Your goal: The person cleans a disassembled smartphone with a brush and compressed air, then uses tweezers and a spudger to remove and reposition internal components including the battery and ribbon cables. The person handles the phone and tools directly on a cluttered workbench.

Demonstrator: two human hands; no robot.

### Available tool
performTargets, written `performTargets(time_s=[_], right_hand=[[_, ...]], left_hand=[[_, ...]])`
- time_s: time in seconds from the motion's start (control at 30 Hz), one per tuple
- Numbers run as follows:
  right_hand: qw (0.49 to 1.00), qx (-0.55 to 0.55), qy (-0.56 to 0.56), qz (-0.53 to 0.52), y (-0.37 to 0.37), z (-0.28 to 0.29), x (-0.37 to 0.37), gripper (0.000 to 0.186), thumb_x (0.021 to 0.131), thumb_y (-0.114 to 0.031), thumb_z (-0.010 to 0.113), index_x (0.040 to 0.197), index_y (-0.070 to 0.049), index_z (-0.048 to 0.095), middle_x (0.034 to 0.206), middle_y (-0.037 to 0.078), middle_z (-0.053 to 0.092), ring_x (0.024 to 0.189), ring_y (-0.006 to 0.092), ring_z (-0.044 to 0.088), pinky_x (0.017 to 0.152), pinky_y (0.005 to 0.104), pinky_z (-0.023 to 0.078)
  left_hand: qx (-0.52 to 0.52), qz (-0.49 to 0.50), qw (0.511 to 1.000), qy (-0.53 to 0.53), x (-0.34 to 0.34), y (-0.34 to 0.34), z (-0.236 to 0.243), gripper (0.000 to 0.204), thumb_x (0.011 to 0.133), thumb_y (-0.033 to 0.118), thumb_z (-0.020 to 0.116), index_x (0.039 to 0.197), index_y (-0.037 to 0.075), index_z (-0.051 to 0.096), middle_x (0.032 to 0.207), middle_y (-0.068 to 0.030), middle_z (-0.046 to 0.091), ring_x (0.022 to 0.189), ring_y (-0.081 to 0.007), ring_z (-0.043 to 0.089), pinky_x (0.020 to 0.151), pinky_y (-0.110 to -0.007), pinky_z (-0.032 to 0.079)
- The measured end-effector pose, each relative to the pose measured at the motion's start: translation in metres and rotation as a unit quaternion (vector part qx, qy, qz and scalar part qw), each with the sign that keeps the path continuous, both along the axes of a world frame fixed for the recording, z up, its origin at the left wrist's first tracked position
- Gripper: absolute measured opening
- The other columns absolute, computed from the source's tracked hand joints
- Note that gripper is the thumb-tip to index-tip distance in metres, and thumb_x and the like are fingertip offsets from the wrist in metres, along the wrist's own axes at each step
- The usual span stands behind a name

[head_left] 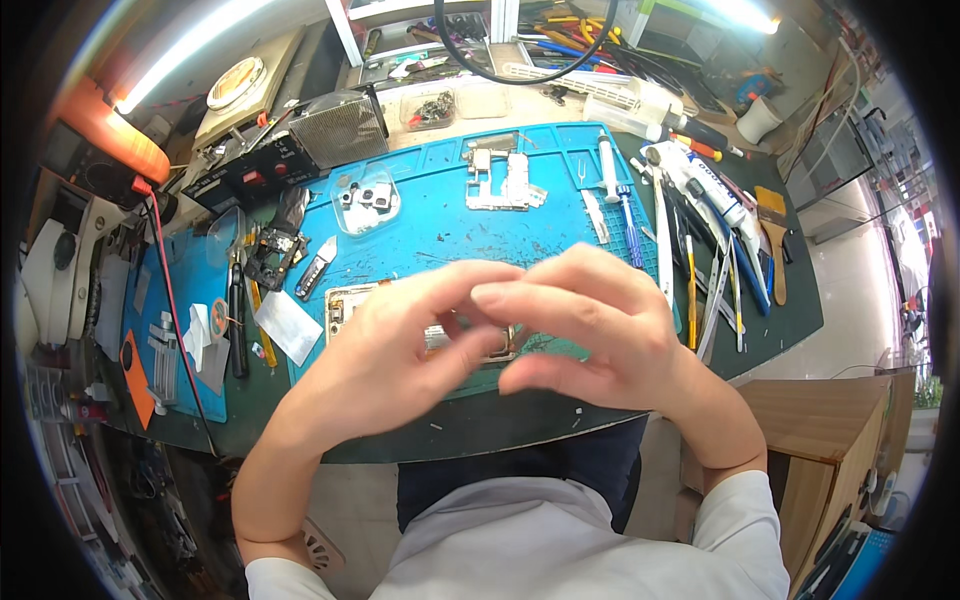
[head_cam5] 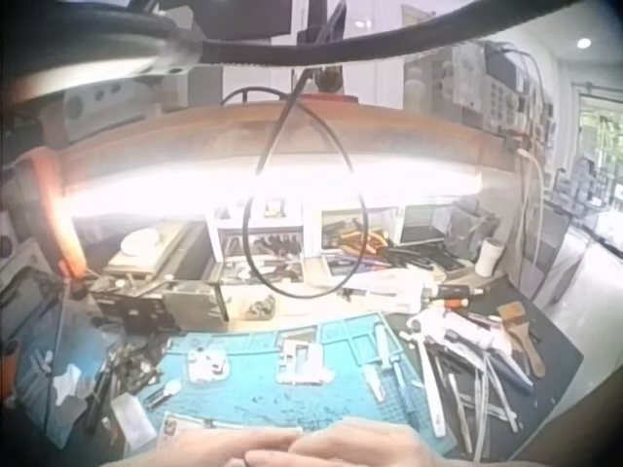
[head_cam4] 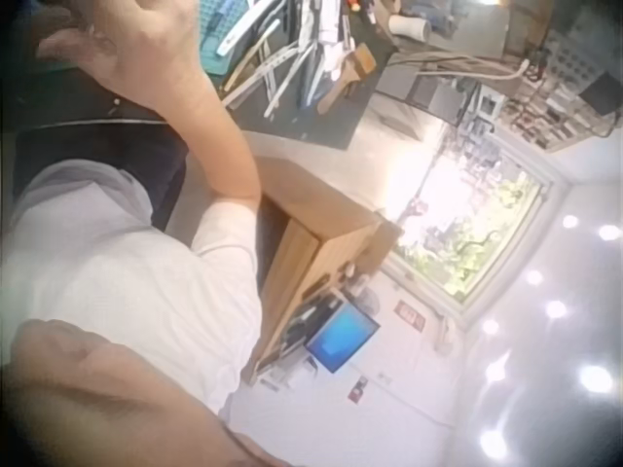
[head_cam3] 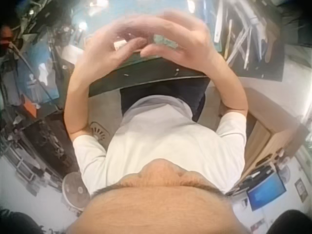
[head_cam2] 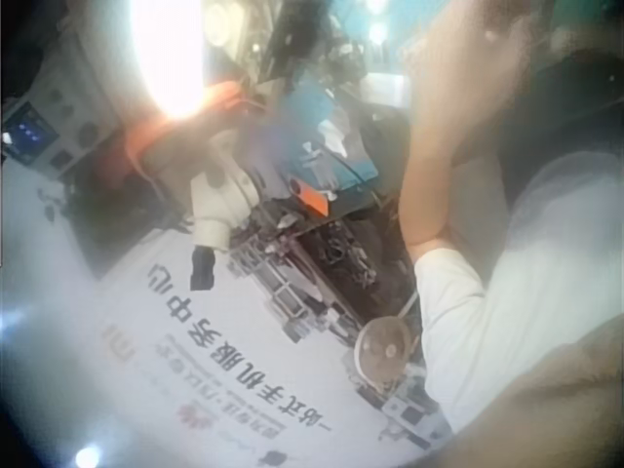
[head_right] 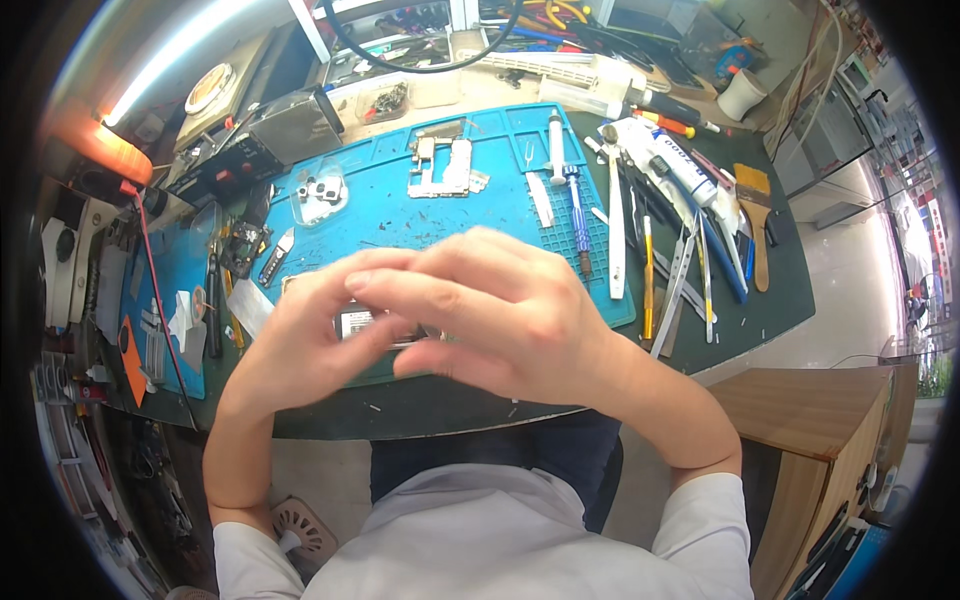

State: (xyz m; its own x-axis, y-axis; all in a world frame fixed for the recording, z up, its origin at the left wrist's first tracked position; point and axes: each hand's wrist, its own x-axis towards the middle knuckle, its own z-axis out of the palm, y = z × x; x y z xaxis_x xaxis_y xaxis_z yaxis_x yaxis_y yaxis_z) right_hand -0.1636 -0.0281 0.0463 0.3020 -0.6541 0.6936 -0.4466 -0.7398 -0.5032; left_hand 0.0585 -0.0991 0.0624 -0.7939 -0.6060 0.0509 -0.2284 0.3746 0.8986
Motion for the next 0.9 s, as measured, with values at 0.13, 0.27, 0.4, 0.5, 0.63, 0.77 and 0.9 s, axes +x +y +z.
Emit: performTargets(time_s=[0.13,0.27,0.4,0.5,0.63,0.77,0.9], right_hand=[[0.998,0.054,-0.024,0.017,0.006,0.004,0.003,0.038,0.091,0.0,0.078,0.128,-0.002,0.076,0.103,0.012,0.074,0.087,0.0227,0.073,0.072,0.0335,0.06],[0.994,0.075,-0.075,0.037,0.005,0.003,0.008,0.039,0.091,0.001,0.076,0.13,0.001,0.074,0.104,0.014,0.073,0.089,0.0236,0.073,0.075,0.0338,0.061],[0.999,0.031,-0.021,0.0,0.005,0.004,0.007,0.042,0.091,-0.001,0.077,0.133,0.001,0.072,0.103,0.015,0.071,0.087,0.0253,0.072,0.077,0.0352,0.061],[0.99,0.118,-0.077,0.015,0.008,0.0,0.006,0.046,0.092,-0.001,0.077,0.137,-0.002,0.07,0.106,0.013,0.071,0.086,0.0246,0.07,0.08,0.0352,0.06],[0.997,0.062,-0.048,0.019,0.004,0.003,0.007,0.051,0.092,0.005,0.075,0.142,-0.002,0.067,0.111,0.013,0.071,0.086,0.0233,0.07,0.079,0.0334,0.059],[0.996,0.077,-0.04,0.007,0.006,-0.002,0.006,0.05,0.092,0.0,0.078,0.141,-0.002,0.067,0.109,0.013,0.07,0.087,0.0233,0.07,0.077,0.0336,0.059],[0.995,0.077,-0.068,0.014,0.004,0.004,0.011,0.051,0.09,0.002,0.079,0.139,-0.004,0.069,0.105,0.012,0.069,0.085,0.0227,0.07,0.075,0.034,0.06]], left_hand=[[0.028,-0.037,0.998,0.049,-0.002,0.008,-0.01,0.062,0.096,-0.002,0.071,0.155,0.006,0.053,0.128,-0.015,0.071,0.104,-0.0213,0.074,0.095,-0.035,0.06],[0.038,0.005,0.999,0.012,-0.009,0.012,-0.01,0.062,0.091,-0.001,0.078,0.149,0.003,0.056,0.125,-0.012,0.071,0.105,-0.0222,0.073,0.09,-0.035,0.06],[-0.086,0.002,0.994,0.067,-0.018,0.013,-0.021,0.065,0.088,0.003,0.084,0.146,0.002,0.056,0.124,-0.0121,0.07,0.103,-0.0237,0.072,0.088,-0.036,0.06],[-0.022,-0.021,0.999,0.036,-0.01,0.013,-0.016,0.072,0.087,0.006,0.087,0.151,0.004,0.053,0.117,-0.014,0.069,0.101,-0.0263,0.072,0.086,-0.038,0.06],[-0.036,-0.005,0.998,-0.05,-0.011,0.012,-0.01,0.077,0.088,0.006,0.085,0.156,0.005,0.049,0.109,-0.0137,0.07,0.096,-0.0268,0.073,0.085,-0.039,0.06],[-0.084,0.001,0.996,-0.007,-0.014,0.013,-0.01,0.077,0.09,0.004,0.083,0.158,0.006,0.047,0.105,-0.0131,0.071,0.093,-0.0258,0.073,0.082,-0.039,0.06],[-0.003,-0.011,0.999,0.049,-0.01,0.008,-0.021,0.078,0.089,0.007,0.085,0.157,0.006,0.048,0.11,-0.0139,0.071,0.095,-0.0253,0.073,0.082,-0.038,0.061]])
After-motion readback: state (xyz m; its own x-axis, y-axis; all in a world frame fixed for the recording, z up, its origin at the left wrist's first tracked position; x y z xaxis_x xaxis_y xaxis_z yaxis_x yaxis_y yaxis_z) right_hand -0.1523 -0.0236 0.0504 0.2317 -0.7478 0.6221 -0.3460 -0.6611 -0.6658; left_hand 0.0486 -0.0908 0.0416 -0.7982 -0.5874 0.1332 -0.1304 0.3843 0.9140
